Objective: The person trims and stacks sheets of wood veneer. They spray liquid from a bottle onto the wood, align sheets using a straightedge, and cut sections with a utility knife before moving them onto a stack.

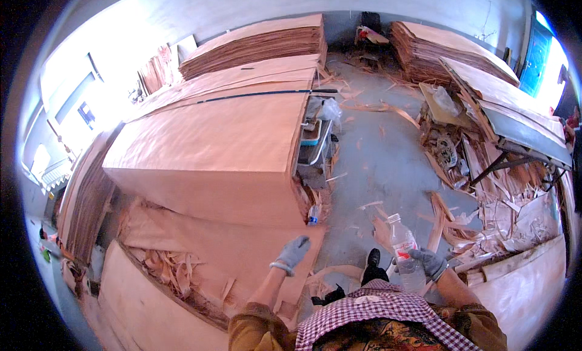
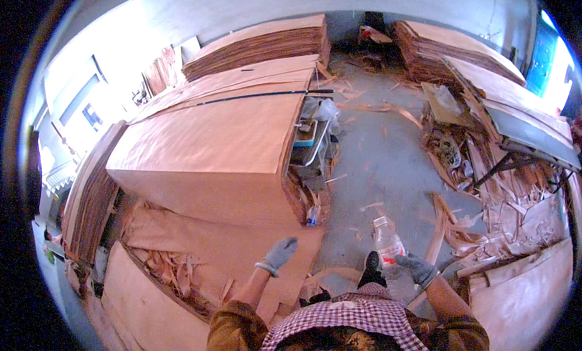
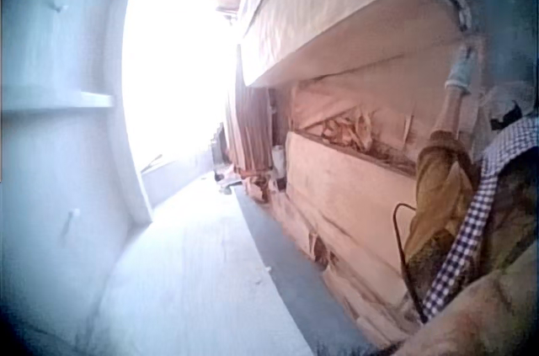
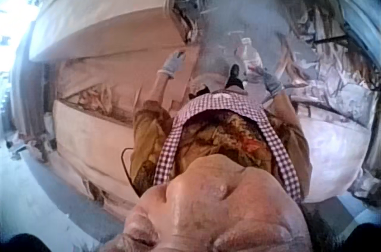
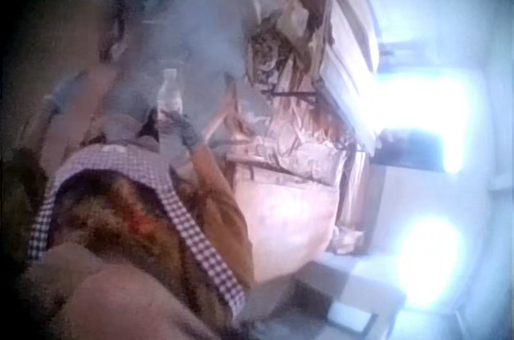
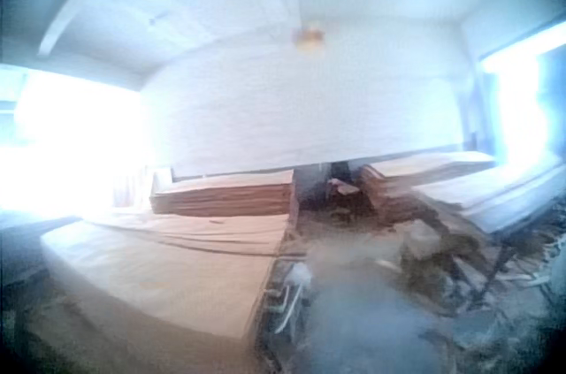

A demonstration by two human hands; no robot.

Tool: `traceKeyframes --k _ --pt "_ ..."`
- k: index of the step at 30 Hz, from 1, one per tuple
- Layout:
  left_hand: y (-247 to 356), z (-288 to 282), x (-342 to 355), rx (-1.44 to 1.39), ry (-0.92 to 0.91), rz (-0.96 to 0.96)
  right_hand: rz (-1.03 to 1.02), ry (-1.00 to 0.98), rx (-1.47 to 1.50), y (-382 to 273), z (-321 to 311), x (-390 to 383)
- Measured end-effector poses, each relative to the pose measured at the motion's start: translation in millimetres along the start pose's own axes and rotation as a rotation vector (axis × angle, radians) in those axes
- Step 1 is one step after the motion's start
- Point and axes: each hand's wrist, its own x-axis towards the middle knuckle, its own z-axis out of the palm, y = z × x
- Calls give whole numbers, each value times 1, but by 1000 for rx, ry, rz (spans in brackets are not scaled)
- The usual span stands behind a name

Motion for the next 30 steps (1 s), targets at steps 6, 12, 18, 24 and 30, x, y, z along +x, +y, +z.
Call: traceKeyframes --k 6,12,18,24,30 --pt "79 17 134 23 -315 182 -2 15 -116 -99 -58 78" --pt "104 0 195 -471 -319 -173 -20 -98 -221 -202 -89 164" --pt "124 -43 281 -937 -173 -192 1 -24 -361 -290 -113 271" --pt "126 -76 405 -861 138 -212 -23 -171 -194 -368 -115 374" --pt "139 -103 553 -860 190 -236 4 -124 -162 -455 -130 451"
